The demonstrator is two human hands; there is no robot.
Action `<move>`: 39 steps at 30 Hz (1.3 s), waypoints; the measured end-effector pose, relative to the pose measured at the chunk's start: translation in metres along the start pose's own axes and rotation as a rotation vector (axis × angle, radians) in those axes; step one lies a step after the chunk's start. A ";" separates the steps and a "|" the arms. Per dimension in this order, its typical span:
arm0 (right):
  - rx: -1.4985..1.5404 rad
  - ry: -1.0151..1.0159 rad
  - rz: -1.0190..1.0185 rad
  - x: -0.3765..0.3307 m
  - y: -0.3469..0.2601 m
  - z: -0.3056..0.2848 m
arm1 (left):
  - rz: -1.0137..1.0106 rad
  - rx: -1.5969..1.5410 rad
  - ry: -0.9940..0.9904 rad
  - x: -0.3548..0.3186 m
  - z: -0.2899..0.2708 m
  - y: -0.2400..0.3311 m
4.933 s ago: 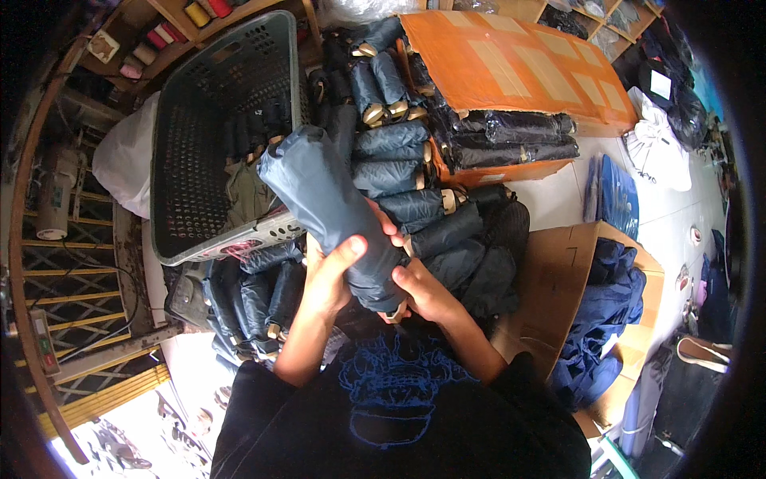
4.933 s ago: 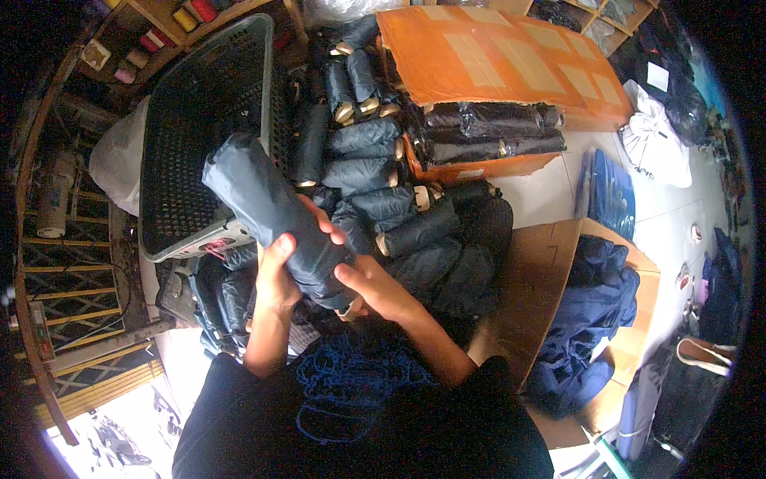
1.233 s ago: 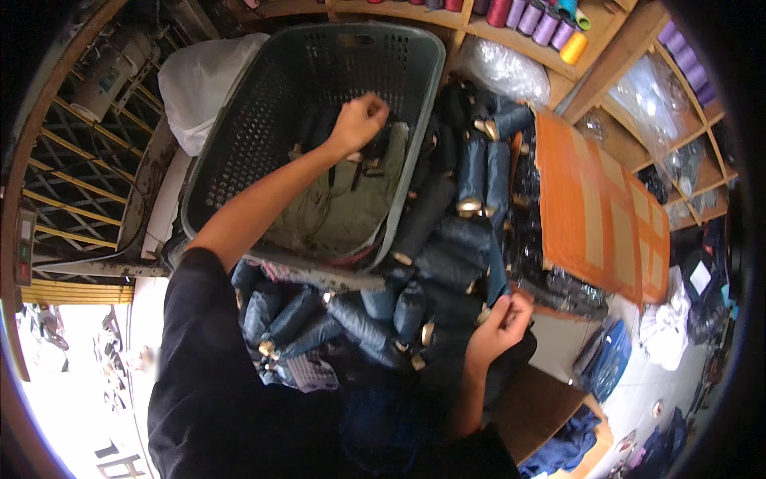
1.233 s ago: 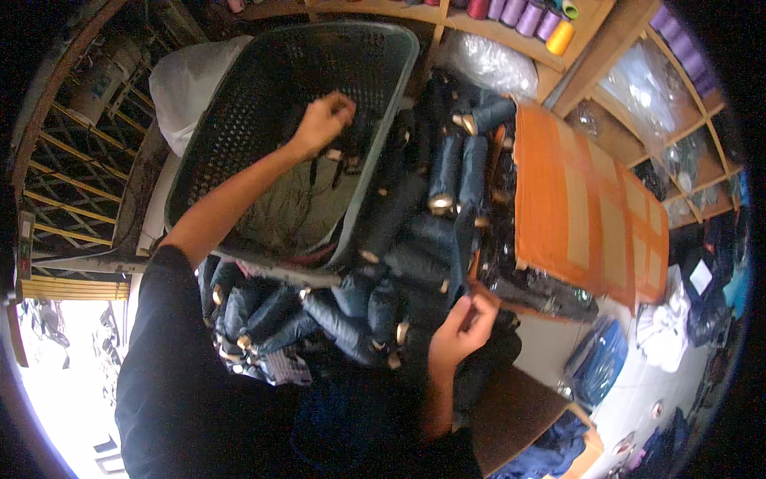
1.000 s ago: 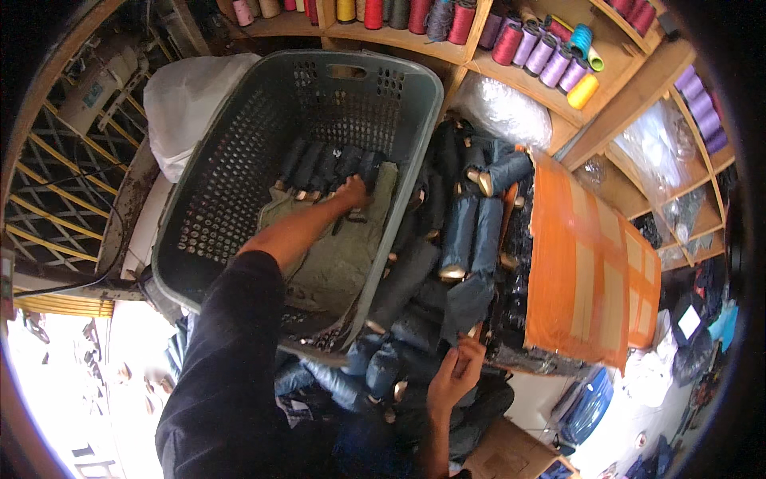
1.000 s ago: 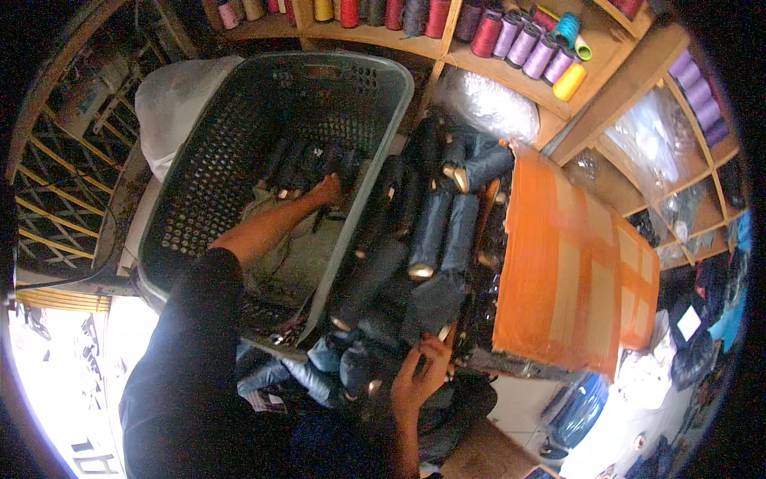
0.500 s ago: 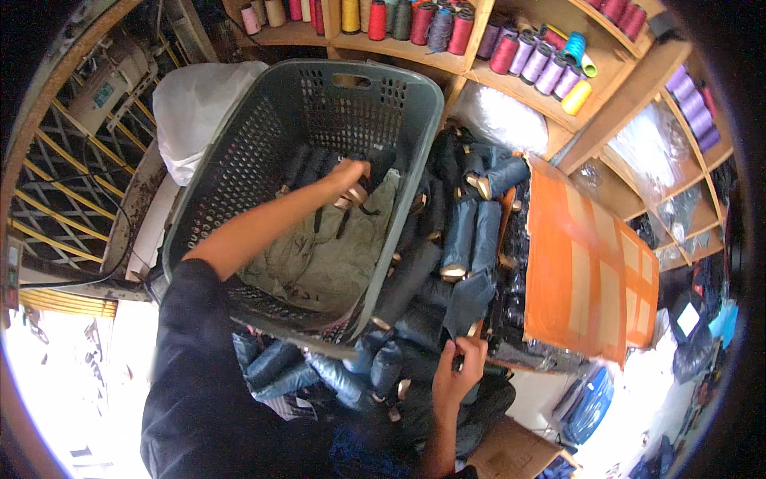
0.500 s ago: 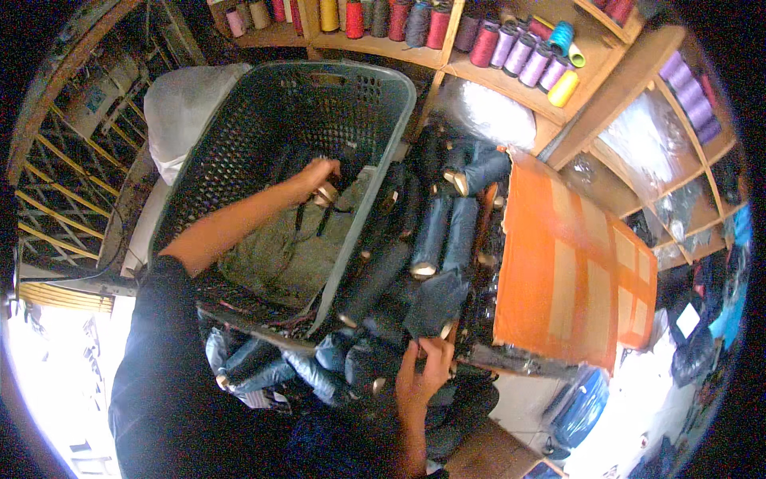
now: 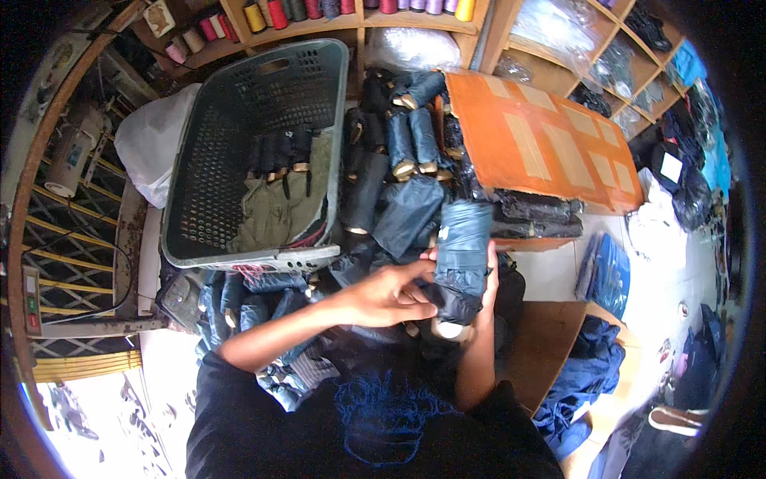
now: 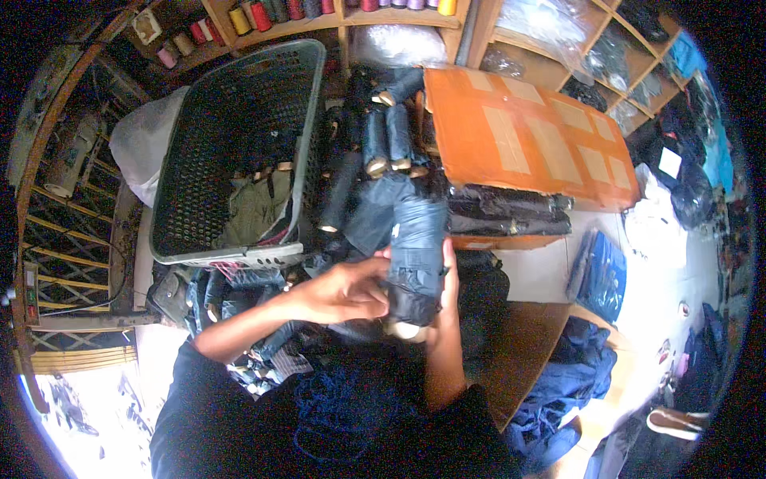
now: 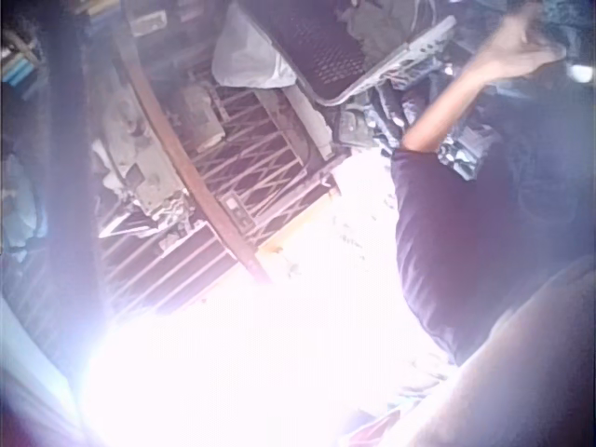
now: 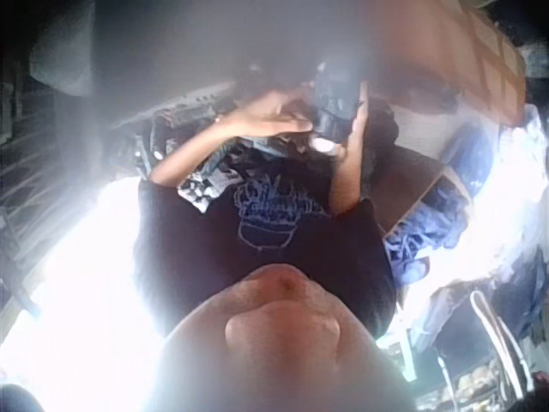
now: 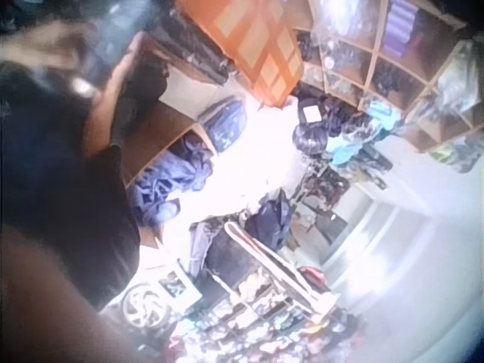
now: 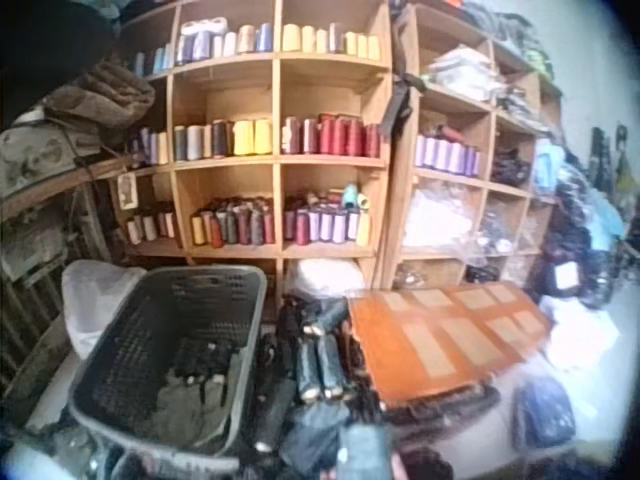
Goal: The person repeatedly picks up dark folded garments from a pile, unfolds them slightly, refolds them, and places them into a green plastic basket. The person handles each item one at a time, adjusting the fold before depositing it in the basket.
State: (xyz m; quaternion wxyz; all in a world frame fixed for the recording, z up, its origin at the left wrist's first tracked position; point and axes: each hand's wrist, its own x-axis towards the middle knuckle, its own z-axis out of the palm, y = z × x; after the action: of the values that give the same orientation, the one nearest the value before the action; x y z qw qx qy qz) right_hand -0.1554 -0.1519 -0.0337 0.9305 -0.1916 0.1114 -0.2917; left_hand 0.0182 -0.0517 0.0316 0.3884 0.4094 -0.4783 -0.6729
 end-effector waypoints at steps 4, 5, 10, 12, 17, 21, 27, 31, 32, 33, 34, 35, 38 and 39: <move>0.139 0.136 -0.099 -0.032 0.001 -0.029 | 0.227 0.705 0.285 0.011 -0.024 -0.032; 0.117 0.172 -0.103 -0.038 0.000 -0.029 | 0.248 1.157 0.360 0.015 -0.029 -0.040; -0.140 0.193 -0.019 -0.055 0.013 -0.049 | 0.250 1.803 0.431 0.037 -0.065 -0.100; -0.266 0.004 0.028 -0.056 0.012 -0.046 | 0.221 1.736 0.441 0.040 -0.069 -0.095; -0.402 -0.011 0.122 -0.058 0.015 -0.040 | 0.107 1.957 0.399 0.039 -0.067 -0.082; -0.383 -0.091 0.176 -0.058 0.014 -0.044 | 0.264 1.868 0.433 0.038 -0.076 -0.086; -0.534 -0.002 -0.029 -0.052 0.023 -0.029 | 0.281 1.034 0.554 0.041 -0.046 -0.067; -0.368 -0.009 0.055 -0.058 0.018 -0.028 | 0.351 0.865 0.411 0.041 -0.029 -0.066; -0.347 0.001 0.064 -0.059 0.018 -0.033 | 0.354 0.844 0.356 0.040 -0.028 -0.066; -0.326 0.011 0.073 -0.060 0.018 -0.042 | 0.278 0.752 0.368 0.040 -0.032 -0.077; -0.305 0.020 0.083 -0.062 0.016 -0.048 | 0.259 0.681 0.368 0.039 -0.035 -0.085; -0.299 0.007 0.079 -0.062 0.014 -0.047 | 0.238 0.610 0.371 0.037 -0.035 -0.087; -0.250 -0.066 0.086 -0.067 0.012 -0.043 | 0.254 0.565 0.500 0.035 -0.023 -0.089; -0.236 -0.117 0.118 -0.067 0.014 -0.046 | 0.289 0.645 0.541 0.035 -0.018 -0.085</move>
State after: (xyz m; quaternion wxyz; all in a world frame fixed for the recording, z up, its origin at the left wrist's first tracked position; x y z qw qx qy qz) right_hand -0.2171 -0.1155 -0.0741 0.9219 -0.3097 0.1014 -0.2096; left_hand 0.0107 -0.0692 -0.0600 0.4418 0.5998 -0.5974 -0.2968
